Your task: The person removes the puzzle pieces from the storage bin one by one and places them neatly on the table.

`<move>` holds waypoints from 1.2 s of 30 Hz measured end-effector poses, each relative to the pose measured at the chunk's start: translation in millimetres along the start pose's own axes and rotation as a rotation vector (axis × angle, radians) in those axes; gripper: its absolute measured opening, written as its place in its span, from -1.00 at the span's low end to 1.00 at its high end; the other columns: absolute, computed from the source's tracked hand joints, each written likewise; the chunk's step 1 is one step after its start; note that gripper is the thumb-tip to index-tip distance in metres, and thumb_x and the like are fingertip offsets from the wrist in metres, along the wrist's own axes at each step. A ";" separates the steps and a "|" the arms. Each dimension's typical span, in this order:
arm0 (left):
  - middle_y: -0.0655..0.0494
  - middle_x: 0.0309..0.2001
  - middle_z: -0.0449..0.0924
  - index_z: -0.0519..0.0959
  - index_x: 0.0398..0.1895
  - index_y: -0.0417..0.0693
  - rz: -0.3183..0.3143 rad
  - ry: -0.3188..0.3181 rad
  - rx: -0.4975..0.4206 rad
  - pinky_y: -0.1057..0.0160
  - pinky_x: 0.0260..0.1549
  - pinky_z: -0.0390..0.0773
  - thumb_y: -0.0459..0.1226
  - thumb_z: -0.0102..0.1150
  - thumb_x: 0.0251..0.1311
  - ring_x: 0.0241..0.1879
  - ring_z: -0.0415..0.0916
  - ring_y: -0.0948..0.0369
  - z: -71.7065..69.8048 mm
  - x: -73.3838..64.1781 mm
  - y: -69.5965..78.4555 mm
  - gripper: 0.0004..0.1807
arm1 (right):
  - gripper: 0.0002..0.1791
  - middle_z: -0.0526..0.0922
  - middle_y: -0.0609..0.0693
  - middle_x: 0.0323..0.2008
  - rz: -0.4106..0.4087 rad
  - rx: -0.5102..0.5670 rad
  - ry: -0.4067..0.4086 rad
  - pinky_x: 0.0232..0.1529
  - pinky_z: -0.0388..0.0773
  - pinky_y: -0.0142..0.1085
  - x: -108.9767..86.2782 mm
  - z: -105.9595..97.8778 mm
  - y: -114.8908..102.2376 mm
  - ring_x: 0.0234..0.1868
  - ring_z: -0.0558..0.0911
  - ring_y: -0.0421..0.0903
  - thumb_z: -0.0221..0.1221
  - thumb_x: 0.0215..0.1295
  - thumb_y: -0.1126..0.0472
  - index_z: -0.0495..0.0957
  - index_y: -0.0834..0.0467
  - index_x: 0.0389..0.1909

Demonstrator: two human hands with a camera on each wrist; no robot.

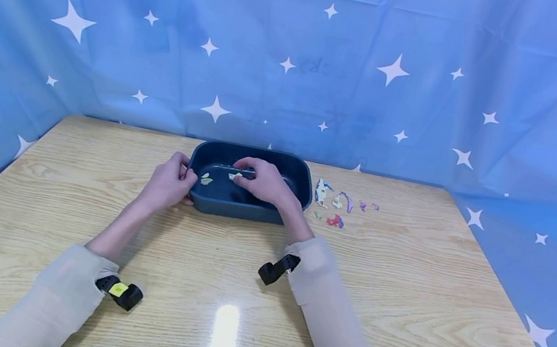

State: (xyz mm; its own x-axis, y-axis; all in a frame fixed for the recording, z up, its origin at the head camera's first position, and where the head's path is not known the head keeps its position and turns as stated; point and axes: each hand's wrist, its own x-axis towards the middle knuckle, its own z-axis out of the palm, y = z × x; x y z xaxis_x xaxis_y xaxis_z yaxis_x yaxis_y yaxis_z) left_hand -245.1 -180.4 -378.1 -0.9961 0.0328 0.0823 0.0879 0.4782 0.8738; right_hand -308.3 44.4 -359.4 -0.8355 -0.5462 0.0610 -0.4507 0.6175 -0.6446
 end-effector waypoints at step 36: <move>-0.09 -0.39 0.43 0.32 0.09 -0.44 0.006 -0.001 -0.003 0.17 -0.51 0.78 -0.37 -0.14 0.39 -0.60 0.66 0.08 -0.6 -0.9 0.1 -0.68 | -0.73 0.63 0.05 -0.15 0.104 -0.106 -0.197 -0.06 0.62 -0.29 6.5 4.8 2.3 -0.12 0.57 -0.05 0.22 0.37 0.38 0.63 0.19 0.06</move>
State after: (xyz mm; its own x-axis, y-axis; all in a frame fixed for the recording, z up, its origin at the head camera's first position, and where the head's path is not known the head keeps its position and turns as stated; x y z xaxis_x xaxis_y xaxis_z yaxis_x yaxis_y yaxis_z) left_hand -244.1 -180.9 -377.8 -0.9956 0.0360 0.0869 0.0936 0.4751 0.8749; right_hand -313.3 39.6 -364.2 -0.8062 -0.5701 -0.1584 -0.4047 0.7265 -0.5553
